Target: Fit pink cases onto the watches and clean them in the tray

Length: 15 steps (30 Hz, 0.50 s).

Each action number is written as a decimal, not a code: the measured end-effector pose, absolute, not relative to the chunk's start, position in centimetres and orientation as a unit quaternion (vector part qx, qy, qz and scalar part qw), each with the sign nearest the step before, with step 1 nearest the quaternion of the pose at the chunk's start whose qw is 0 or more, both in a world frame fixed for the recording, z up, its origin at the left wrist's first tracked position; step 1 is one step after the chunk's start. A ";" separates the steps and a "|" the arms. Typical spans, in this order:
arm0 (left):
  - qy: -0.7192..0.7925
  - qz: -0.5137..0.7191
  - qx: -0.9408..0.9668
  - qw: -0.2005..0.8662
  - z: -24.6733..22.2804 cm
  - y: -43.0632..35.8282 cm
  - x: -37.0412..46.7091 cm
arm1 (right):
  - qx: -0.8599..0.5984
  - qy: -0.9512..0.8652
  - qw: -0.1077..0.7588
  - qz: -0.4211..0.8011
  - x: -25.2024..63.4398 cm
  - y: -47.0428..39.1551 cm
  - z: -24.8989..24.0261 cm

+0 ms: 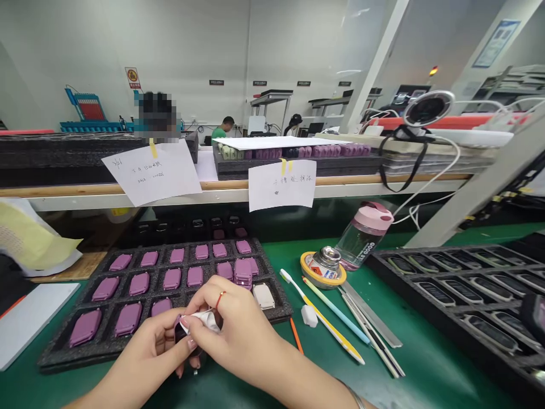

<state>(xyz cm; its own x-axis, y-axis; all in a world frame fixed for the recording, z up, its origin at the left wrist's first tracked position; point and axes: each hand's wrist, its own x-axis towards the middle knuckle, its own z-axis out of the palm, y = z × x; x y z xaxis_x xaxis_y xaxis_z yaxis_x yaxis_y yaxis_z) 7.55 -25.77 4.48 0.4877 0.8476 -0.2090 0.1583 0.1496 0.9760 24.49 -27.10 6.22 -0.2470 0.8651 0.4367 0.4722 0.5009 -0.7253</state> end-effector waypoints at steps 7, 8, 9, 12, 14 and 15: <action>0.414 0.290 0.612 0.609 4.7 -25.8 7.4 | -0.522 -0.766 0.315 0.202 26.0 -27.3 7.2; 0.412 0.289 0.610 0.612 4.8 -25.8 7.3 | -0.534 -0.764 0.302 0.199 26.4 -27.4 7.6; 0.411 0.288 0.607 0.617 5.0 -25.9 7.3 | -0.542 -0.763 0.292 0.197 26.8 -27.6 8.0; 0.416 0.280 0.594 0.629 5.5 -26.0 7.2 | -0.552 -0.766 0.258 0.204 27.6 -28.4 9.0; 0.419 0.281 0.587 0.634 5.5 -26.1 7.3 | -0.554 -0.774 0.229 0.203 27.8 -29.0 9.3; 0.418 0.280 0.584 0.637 5.6 -26.1 7.3 | -0.556 -0.779 0.212 0.199 27.9 -29.3 9.3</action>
<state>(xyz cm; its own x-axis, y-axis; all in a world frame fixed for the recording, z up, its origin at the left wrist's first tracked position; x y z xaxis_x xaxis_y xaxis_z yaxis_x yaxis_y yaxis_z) 7.28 -26.09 5.56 0.4931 0.8452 -0.2061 0.1311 0.1620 0.9780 27.87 -29.30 9.32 -0.2924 0.9500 0.1092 0.7810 0.3032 -0.5460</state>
